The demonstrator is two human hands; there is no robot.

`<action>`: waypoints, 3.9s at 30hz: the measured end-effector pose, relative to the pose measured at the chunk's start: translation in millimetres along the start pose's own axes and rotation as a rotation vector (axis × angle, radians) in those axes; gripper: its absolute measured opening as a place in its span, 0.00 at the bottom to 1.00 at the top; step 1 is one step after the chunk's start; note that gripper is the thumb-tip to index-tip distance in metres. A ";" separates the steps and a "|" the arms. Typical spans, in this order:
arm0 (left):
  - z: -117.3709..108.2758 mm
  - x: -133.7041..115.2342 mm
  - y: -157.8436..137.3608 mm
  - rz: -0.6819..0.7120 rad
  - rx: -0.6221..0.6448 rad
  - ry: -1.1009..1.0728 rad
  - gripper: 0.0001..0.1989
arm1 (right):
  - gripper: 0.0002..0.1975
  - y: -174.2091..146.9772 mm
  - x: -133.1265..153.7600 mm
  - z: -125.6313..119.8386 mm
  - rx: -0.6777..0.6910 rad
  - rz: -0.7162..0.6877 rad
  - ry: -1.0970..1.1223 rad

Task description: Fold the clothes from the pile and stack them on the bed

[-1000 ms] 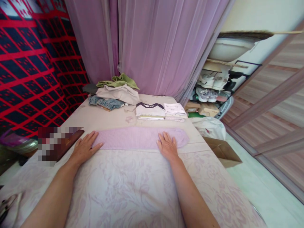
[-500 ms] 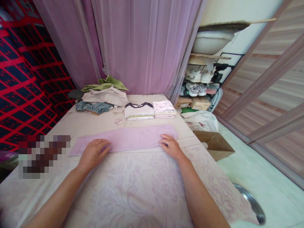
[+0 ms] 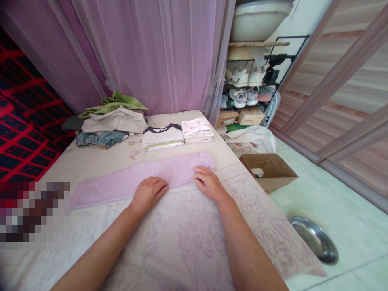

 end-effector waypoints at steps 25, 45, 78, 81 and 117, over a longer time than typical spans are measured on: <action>-8.8 -6.4 -8.8 0.082 -0.200 -0.039 0.12 | 0.08 -1.4 9.8 -23.6 -0.194 -0.041 -0.161; 41.1 -17.4 2.0 0.108 0.143 0.065 0.31 | 0.22 0.1 -28.3 -1.5 0.057 0.339 -0.381; 42.1 1.8 70.0 -0.057 0.102 -0.074 0.35 | 0.29 -11.7 -59.7 -0.2 -0.600 0.810 0.917; 35.9 -0.7 73.9 -0.067 0.094 -0.076 0.35 | 0.30 4.6 -34.4 -10.8 -0.582 0.707 0.889; -3.4 121.0 26.2 -0.551 -0.208 -0.838 0.27 | 0.23 70.7 101.6 14.0 -0.074 0.111 -0.208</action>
Point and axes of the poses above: each hand's wrist, its own y-axis towards the middle knuckle, its own z-axis out of the palm, x = y × z, the point moved 10 cm from there along y, towards the middle knuckle, and after that the axes turned 15 degrees about -y, right-handed, at the moved point
